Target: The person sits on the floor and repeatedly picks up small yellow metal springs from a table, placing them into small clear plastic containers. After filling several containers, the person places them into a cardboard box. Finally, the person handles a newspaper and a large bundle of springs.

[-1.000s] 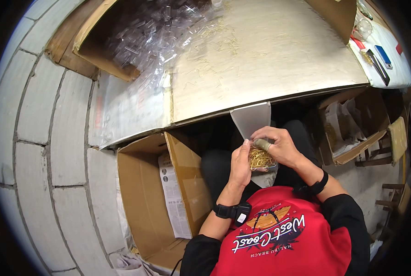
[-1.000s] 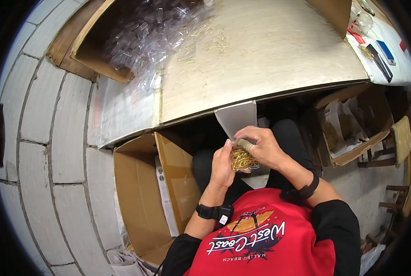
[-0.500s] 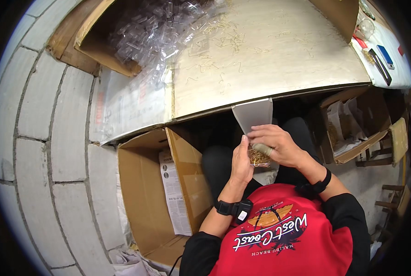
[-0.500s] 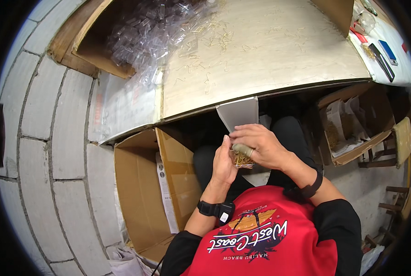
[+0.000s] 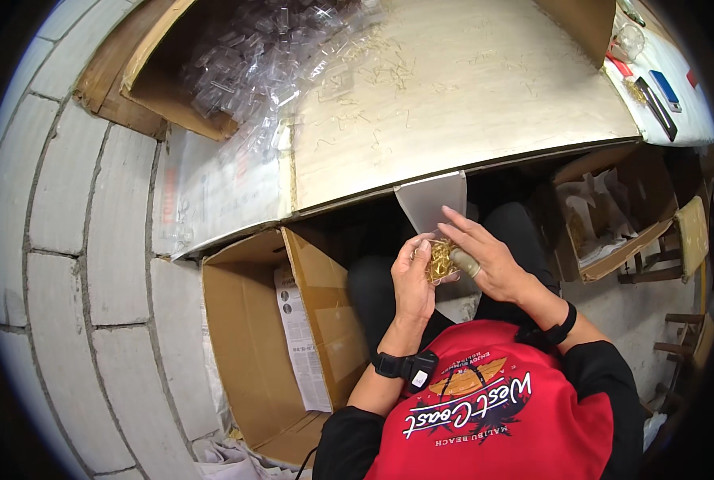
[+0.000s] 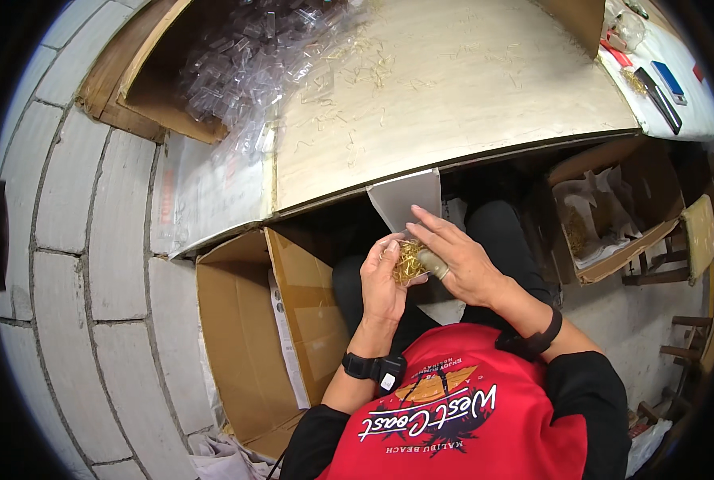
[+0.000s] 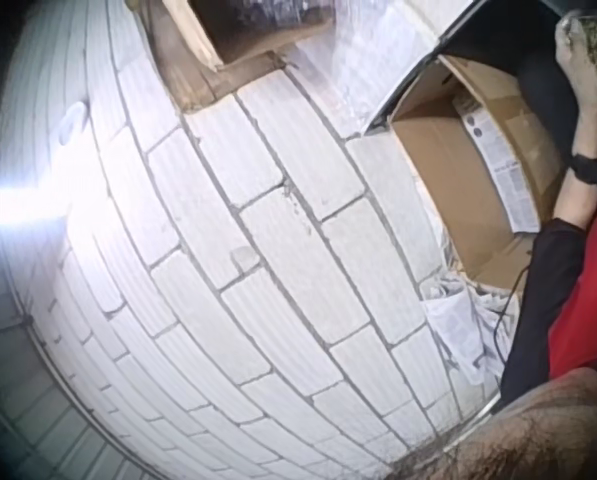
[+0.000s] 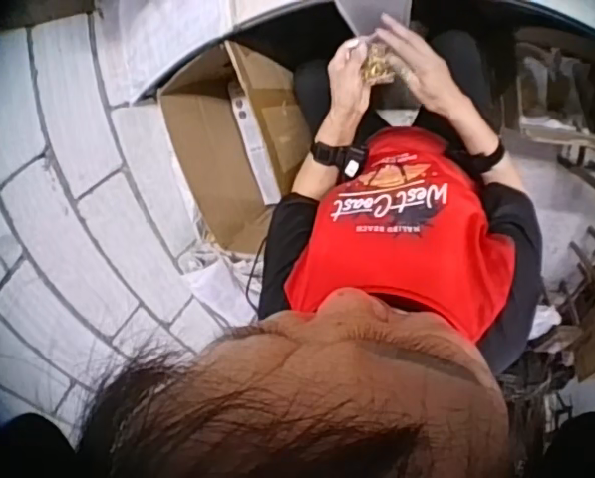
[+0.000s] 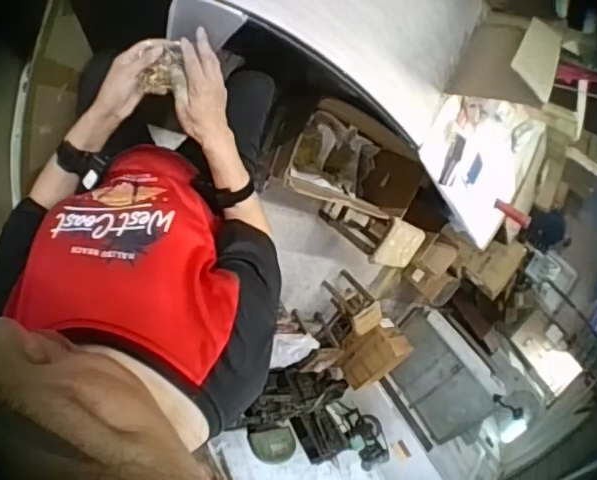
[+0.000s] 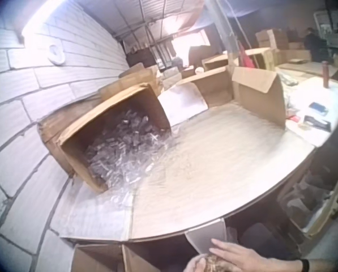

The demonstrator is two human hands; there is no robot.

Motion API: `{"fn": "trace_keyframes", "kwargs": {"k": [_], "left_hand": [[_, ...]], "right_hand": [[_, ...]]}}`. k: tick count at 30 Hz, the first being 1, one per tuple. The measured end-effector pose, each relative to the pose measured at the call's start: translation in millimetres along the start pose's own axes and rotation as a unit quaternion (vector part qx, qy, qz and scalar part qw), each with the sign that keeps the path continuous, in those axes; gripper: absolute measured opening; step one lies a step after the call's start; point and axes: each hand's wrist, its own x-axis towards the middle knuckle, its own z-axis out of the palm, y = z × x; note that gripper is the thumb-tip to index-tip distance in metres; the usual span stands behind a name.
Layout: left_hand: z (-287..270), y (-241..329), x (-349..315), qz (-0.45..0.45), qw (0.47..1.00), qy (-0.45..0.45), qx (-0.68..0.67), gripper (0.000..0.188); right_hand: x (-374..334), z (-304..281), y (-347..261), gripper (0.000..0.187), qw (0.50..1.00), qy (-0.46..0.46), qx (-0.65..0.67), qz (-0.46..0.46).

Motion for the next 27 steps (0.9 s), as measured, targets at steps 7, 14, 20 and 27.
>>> {"fn": "trace_keyframes", "kwargs": {"k": [7,14,20,27], "left_hand": [[0,-4,0,-0.011,1.0,0.008,0.024,0.026],[-3,-8,7,-0.005,0.999,0.028,-0.033,0.023],[-2,6,4,-0.04,0.998,-0.039,-0.027,0.031],[-8,-5,6,-0.04,0.999,-0.033,0.012,0.027]], "right_hand": [[-3,4,7,0.05,0.999,0.006,0.025,0.023],[0,3,-3,0.051,0.976,-0.037,-0.195,-0.094],[4,2,7,0.035,0.993,0.02,-0.048,-0.108],[6,2,12,0.028,0.996,0.036,0.023,-0.079]]}}
